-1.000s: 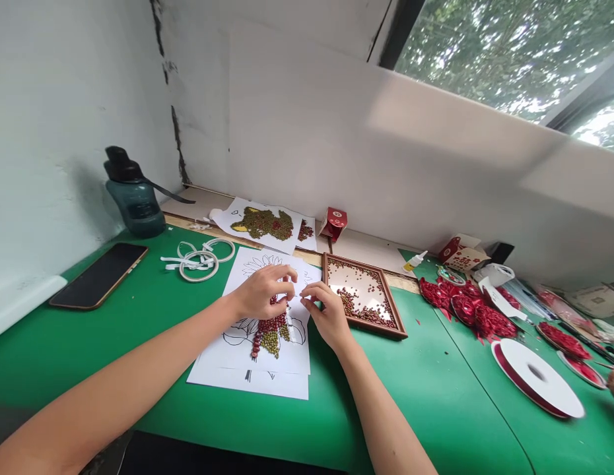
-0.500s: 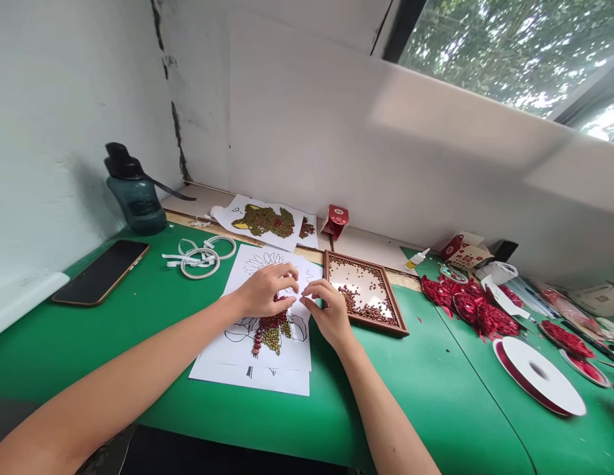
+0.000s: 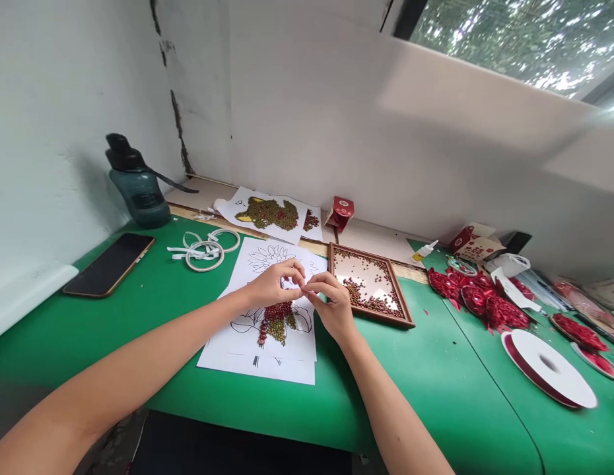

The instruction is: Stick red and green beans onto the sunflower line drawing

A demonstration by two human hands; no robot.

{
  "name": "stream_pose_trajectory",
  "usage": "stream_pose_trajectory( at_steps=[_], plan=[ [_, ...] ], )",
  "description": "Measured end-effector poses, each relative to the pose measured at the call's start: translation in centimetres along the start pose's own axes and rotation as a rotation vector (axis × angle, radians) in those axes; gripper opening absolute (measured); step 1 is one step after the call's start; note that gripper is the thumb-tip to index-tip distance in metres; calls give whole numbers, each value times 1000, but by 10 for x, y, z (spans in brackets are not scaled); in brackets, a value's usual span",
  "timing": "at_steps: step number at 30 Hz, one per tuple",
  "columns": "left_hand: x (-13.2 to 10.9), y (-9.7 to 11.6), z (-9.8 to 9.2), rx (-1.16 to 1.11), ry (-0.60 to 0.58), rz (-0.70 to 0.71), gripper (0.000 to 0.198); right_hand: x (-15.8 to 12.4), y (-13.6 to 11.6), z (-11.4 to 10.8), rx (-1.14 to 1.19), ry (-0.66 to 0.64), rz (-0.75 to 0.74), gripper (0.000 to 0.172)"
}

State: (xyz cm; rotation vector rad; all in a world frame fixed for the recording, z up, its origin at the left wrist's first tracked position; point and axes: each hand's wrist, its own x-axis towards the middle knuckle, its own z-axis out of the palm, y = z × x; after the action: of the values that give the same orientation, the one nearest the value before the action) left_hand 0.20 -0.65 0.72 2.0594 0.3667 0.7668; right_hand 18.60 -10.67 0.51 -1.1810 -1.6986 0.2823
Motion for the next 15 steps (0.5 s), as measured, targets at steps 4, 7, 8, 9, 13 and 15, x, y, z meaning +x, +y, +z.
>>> stream_pose_trajectory(
  at_steps=[4, 7, 8, 9, 13, 15],
  plan=[
    [2, -4, 1, -46, 15, -21, 5, -1, 3, 3, 4, 27, -8, 12],
    [2, -5, 2, -68, 16, -39, 5, -2, 5, 5, -11, 38, -9, 14],
    [2, -5, 2, -74, 17, -49, 5, -3, 5, 6, -14, 43, -12, 14],
    [1, -4, 3, -80, 19, -58, 6, -3, 5, 6, -14, 47, -15, 13],
    [0, -3, 0, -86, 17, -72, 7, -3, 3, 6, -22, 57, 2, 10],
    [-1, -3, -3, -62, 3, -59, 7, -3, 2, 5, -35, 54, 25, 10]
  ],
)
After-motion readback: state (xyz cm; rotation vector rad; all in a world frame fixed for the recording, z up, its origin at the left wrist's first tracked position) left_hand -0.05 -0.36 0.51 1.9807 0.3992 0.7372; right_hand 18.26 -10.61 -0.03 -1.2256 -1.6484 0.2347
